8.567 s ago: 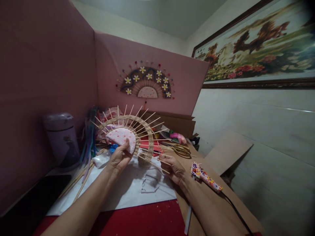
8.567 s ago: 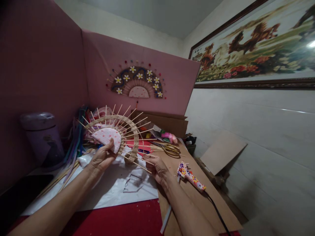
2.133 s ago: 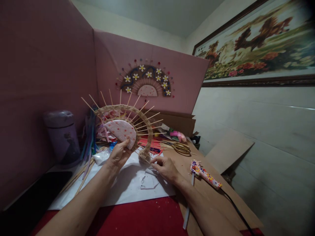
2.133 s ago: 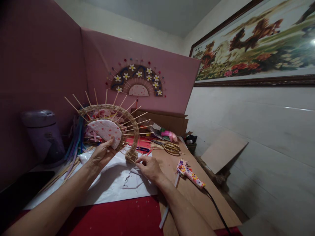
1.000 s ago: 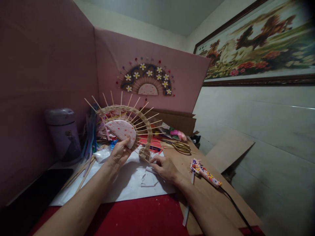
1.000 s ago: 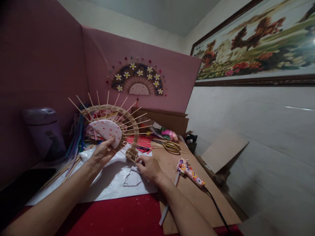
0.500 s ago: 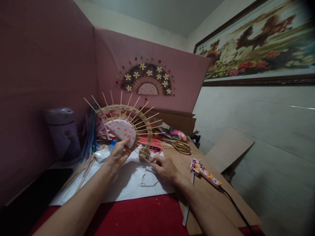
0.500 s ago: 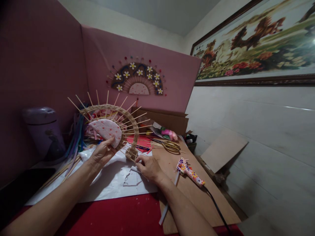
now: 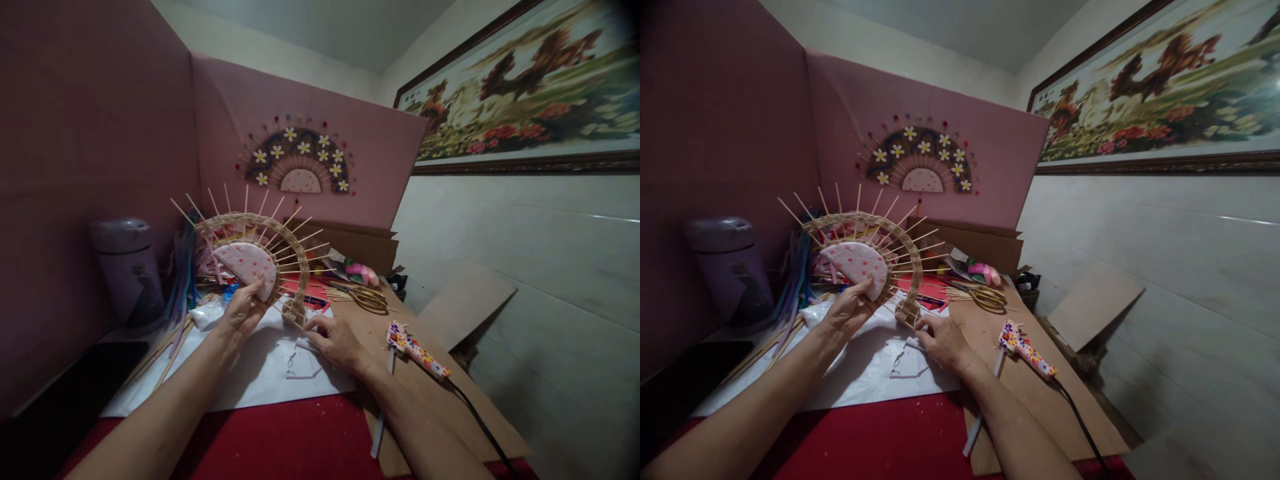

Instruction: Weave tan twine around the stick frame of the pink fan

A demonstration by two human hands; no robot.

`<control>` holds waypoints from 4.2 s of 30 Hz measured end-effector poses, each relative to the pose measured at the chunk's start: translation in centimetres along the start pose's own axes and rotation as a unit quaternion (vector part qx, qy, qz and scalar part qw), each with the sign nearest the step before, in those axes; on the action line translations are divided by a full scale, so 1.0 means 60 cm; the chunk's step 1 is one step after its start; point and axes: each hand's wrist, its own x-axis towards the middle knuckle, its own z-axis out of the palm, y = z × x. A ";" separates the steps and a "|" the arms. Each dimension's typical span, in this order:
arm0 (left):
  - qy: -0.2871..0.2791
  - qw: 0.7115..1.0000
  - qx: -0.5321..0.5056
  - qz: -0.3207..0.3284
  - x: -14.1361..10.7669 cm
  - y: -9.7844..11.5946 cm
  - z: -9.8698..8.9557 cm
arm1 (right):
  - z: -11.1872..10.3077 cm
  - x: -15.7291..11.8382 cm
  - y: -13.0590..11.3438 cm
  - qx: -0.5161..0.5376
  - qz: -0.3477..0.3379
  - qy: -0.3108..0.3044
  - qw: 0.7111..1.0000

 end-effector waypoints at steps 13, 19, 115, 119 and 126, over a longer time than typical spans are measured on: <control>-0.012 1.000 0.006 0.008 0.005 -0.003 -0.005 | 0.001 0.000 0.002 -0.019 -0.004 0.005 1.000; -0.012 1.000 -0.001 0.003 0.006 -0.003 -0.007 | 0.001 -0.002 0.002 -0.026 -0.004 0.005 1.000; -0.021 1.000 0.012 -0.005 -0.001 -0.017 -0.012 | -0.004 -0.012 -0.016 0.006 -0.094 0.105 0.990; -0.017 1.000 0.010 -0.001 0.000 -0.017 -0.013 | -0.004 -0.012 -0.016 0.003 -0.102 0.102 0.990; -0.020 1.000 -0.005 0.001 0.009 -0.014 -0.017 | -0.007 -0.012 -0.018 -0.061 -0.081 0.097 0.990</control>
